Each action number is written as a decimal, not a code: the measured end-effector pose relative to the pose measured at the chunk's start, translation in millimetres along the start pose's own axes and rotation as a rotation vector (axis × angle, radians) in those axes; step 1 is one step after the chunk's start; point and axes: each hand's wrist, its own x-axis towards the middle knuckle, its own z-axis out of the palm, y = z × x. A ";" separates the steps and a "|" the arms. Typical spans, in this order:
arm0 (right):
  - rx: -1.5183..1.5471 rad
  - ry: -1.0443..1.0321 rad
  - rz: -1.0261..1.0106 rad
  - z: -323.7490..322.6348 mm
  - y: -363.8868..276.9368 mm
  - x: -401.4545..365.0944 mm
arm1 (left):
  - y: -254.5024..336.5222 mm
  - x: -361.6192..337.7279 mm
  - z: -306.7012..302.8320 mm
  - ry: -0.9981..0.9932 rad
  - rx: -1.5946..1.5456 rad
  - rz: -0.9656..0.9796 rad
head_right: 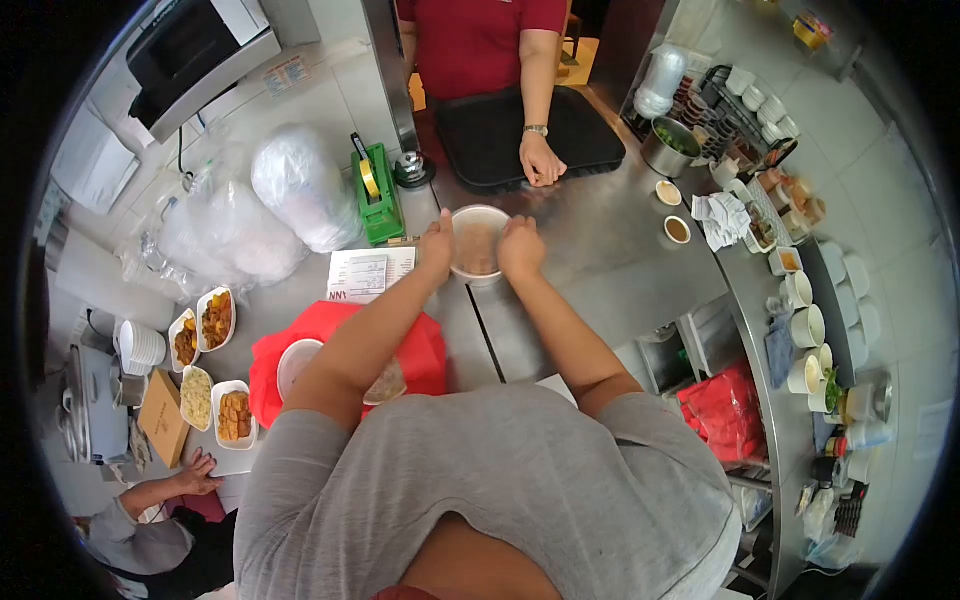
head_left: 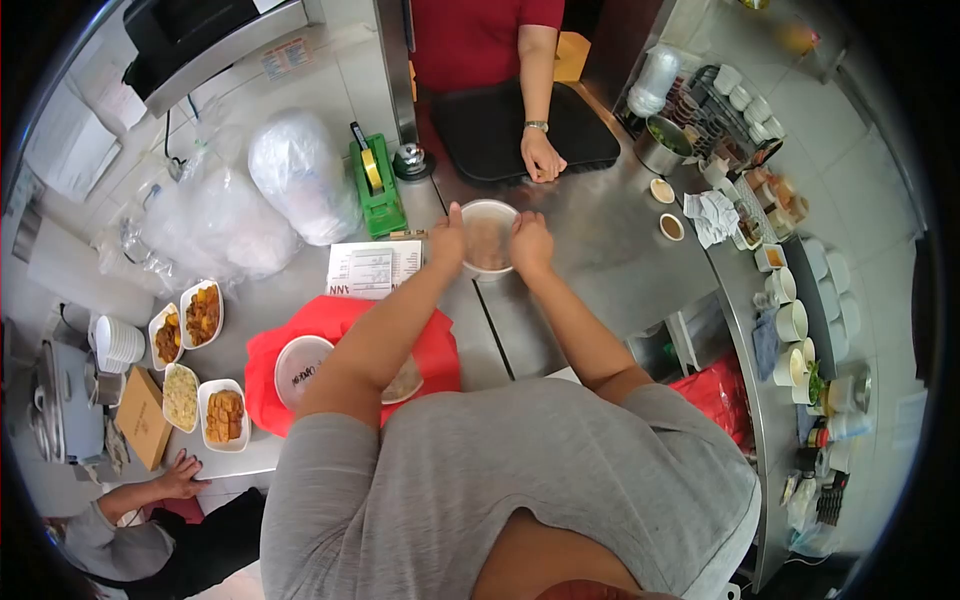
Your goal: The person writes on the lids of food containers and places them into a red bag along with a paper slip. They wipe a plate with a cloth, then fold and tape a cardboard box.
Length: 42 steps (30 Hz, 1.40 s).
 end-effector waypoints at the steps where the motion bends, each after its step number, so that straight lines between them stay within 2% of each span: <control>1: -0.010 0.062 -0.100 1.8 -1.4 -1.5 | -1.8 1.7 2.3 0.092 0.140 0.126; 2: -0.021 0.123 -0.201 2.5 -1.7 0.1 | -0.7 7.4 3.0 0.083 0.171 0.152; 5: -0.004 -0.187 -0.307 -8.2 2.5 12.2 | -1.5 7.4 2.0 0.011 0.210 0.160; 8: 0.022 -0.239 -0.354 2.4 7.6 28.0 | 14.1 3.0 -4.2 -0.067 0.091 0.106; 10: -0.032 -0.189 -0.477 5.4 -5.7 35.6 | -2.2 8.4 0.8 -0.046 -0.049 0.089; 11: -0.062 -0.159 -0.544 7.3 -14.3 44.6 | -27.9 31.1 5.3 -0.091 -0.167 0.014; 13: 0.124 -0.152 -0.419 29.1 -44.9 67.2 | -81.4 86.5 12.8 -0.180 -0.412 -0.131; 14: 0.220 -0.150 -0.352 43.2 -65.7 76.2 | -63.9 74.0 -3.0 -0.131 -0.529 -0.170; 16: 0.377 -0.299 -0.203 67.4 -110.7 84.9 | -10.4 25.7 -43.9 -0.031 -0.756 -0.249; 18: 0.218 -0.436 -0.074 68.2 -164.8 71.0 | -21.3 40.6 -68.1 0.001 -0.900 -0.245; 19: 0.329 -0.504 0.016 89.4 -172.2 70.8 | -24.6 44.1 -80.6 0.016 -0.972 -0.245; 21: 0.549 -0.635 0.200 127.0 -180.7 73.7 | -30.1 46.8 -99.6 -0.073 -1.070 -0.292; 22: 0.621 -0.514 0.174 110.2 -190.1 64.0 | -31.0 48.6 -107.7 -0.127 -1.107 -0.314; 23: 0.700 -0.499 0.056 76.9 -197.0 44.6 | -31.9 50.2 -115.5 -0.183 -1.145 -0.337; 25: 0.927 -0.439 -0.251 35.7 -180.1 -22.4 | -24.2 42.7 -129.2 -0.234 -1.087 -0.345; 26: 0.916 -0.463 -0.355 -15.7 -176.3 -64.3 | -21.0 40.4 -133.2 -0.262 -1.062 -0.349; 27: 0.862 -0.585 -0.420 -30.5 -160.9 -95.0 | -21.3 42.3 -135.0 -0.274 -1.065 -0.340; 29: 0.881 -0.710 -0.330 -24.6 -137.7 -133.1 | -24.5 46.6 -136.9 -0.299 -1.064 -0.334; 34: 0.842 -0.651 -0.319 -12.2 -126.9 -141.6 | -36.6 56.0 -133.7 -0.233 -1.011 -0.304; 37: 0.887 -0.734 -0.265 -7.5 -121.3 -135.5 | -33.1 62.0 -130.6 -0.153 -0.894 -0.360; 38: 0.906 -0.780 -0.239 -7.7 -117.2 -136.0 | -35.4 59.4 -123.9 -0.069 -0.891 -0.371; 41: 0.980 -0.705 -0.147 -39.5 -103.5 -127.5 | -24.2 63.0 -106.8 -0.068 -0.789 -0.365; 42: 0.909 -0.740 -0.076 -48.8 -89.0 -121.4 | -11.2 61.8 -101.9 -0.109 -0.758 -0.290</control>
